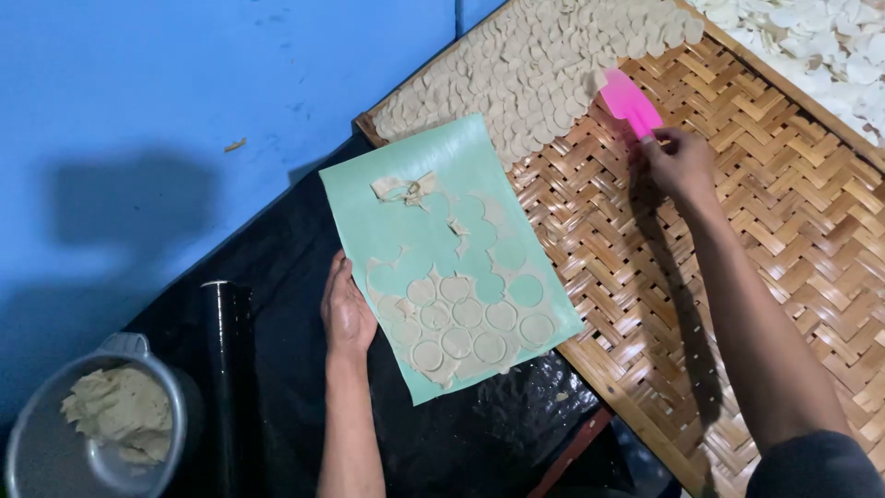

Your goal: Cutting out small circular shapes from a flattened sheet of dough using a round cutter and moving them to a tray.

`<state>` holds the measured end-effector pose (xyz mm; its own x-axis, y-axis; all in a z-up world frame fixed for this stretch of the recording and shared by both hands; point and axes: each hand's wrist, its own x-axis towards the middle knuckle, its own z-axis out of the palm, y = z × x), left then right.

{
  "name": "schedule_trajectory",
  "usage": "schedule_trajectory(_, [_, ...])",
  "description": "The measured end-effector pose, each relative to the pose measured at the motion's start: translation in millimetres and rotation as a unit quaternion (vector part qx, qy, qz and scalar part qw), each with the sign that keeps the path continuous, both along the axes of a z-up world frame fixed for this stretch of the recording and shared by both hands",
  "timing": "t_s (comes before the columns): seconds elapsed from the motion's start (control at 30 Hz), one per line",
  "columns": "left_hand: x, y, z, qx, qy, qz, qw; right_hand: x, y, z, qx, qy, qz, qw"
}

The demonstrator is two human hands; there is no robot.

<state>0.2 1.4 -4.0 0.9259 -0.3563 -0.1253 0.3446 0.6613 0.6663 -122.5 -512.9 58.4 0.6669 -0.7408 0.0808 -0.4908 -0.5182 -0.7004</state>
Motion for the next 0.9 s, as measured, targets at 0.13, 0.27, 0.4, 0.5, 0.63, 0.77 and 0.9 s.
schedule_trajectory(0.13, [-1,1,5,-0.009,-0.01,-0.009,1.0,0,10,10,-0.082,0.032,-0.01,0.996])
schedule_trajectory(0.27, [-1,0,6,-0.026,0.001,-0.015,1.0,-10,24,22,-0.29,0.017,0.017,0.957])
schedule_trajectory(0.4, [0,2,-4,-0.04,-0.01,-0.013,0.999,-24,47,31,-0.367,0.003,0.022,0.93])
schedule_trajectory(0.5, [-2,1,-1,-0.035,-0.017,-0.011,0.999,-43,113,65,-0.296,-0.015,0.061,0.953])
schedule_trajectory(0.63, [-1,1,-1,-0.037,-0.011,0.002,0.999,-73,178,61,-0.145,-0.006,0.157,0.977])
schedule_trajectory(0.77, [-1,2,-3,-0.045,-0.006,-0.008,0.999,-94,230,77,-0.095,0.091,0.227,0.965])
schedule_trajectory(0.9, [0,2,-7,-0.039,-0.001,0.0,0.999,-106,251,85,-0.15,0.143,0.262,0.943])
